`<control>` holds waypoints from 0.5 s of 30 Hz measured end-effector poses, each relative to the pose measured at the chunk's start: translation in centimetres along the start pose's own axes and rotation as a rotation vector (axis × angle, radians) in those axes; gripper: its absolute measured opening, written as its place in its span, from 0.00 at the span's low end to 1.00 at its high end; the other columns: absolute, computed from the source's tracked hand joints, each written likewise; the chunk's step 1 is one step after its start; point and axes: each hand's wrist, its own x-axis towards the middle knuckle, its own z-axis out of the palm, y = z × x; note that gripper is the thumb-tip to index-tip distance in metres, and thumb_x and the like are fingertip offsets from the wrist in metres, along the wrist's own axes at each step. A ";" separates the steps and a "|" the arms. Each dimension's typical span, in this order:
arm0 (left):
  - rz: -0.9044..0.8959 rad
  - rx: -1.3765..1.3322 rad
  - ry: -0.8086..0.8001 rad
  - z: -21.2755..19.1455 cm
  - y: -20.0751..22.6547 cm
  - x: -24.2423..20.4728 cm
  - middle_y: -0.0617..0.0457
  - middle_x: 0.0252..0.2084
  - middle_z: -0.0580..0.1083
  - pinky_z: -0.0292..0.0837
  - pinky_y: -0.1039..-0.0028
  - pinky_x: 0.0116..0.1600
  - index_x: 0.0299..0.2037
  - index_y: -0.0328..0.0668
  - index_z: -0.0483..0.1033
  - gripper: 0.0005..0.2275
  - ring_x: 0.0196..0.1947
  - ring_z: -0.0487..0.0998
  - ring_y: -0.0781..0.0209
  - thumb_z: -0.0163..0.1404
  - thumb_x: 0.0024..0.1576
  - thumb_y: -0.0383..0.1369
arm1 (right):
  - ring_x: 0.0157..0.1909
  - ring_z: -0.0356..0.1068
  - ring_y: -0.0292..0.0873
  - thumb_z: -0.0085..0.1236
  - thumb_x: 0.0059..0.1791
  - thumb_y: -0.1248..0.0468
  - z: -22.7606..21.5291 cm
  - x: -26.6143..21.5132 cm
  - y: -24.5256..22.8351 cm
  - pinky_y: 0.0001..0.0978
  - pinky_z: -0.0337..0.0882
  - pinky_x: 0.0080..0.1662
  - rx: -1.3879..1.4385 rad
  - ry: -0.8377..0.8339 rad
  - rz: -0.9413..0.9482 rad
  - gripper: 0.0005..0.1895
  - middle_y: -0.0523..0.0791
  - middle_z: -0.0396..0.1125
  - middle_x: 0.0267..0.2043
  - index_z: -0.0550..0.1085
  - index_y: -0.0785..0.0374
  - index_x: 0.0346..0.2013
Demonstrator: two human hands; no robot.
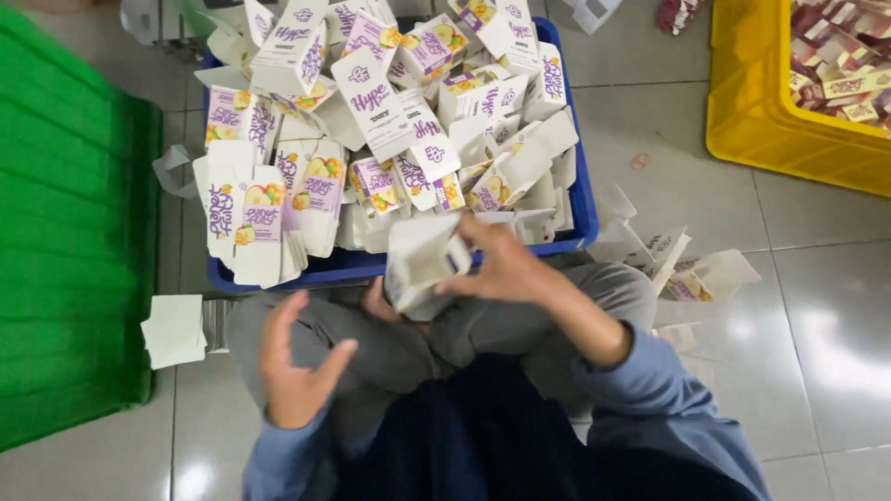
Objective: Sorting and packing small cardboard boxes and paper cards into a plastic crate while sitting on the floor.
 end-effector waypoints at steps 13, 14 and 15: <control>-0.170 0.144 0.400 -8.7 -11.6 -2.6 0.37 0.61 0.66 0.66 0.48 0.61 0.67 0.34 0.65 0.29 0.56 0.73 0.33 0.63 0.56 0.29 | 0.45 0.75 0.49 0.74 0.41 0.71 8.5 10.1 8.2 0.30 0.79 0.40 0.314 0.363 0.237 0.46 0.51 0.68 0.49 0.56 0.67 0.66; -0.251 0.161 0.439 -9.5 -12.6 -3.5 0.41 0.60 0.67 0.67 0.50 0.60 0.66 0.37 0.67 0.29 0.56 0.74 0.36 0.64 0.55 0.29 | 0.44 0.76 0.55 0.75 0.40 0.69 9.0 11.3 7.3 0.38 0.78 0.42 0.177 0.220 0.268 0.48 0.56 0.70 0.48 0.56 0.68 0.68; -0.327 0.177 0.476 -10.4 -13.6 -4.3 0.45 0.59 0.67 0.68 0.53 0.59 0.65 0.41 0.69 0.28 0.57 0.75 0.39 0.65 0.54 0.28 | 0.44 0.76 0.61 0.76 0.38 0.66 9.6 12.3 6.4 0.46 0.78 0.43 0.039 0.084 0.292 0.51 0.61 0.72 0.47 0.57 0.69 0.70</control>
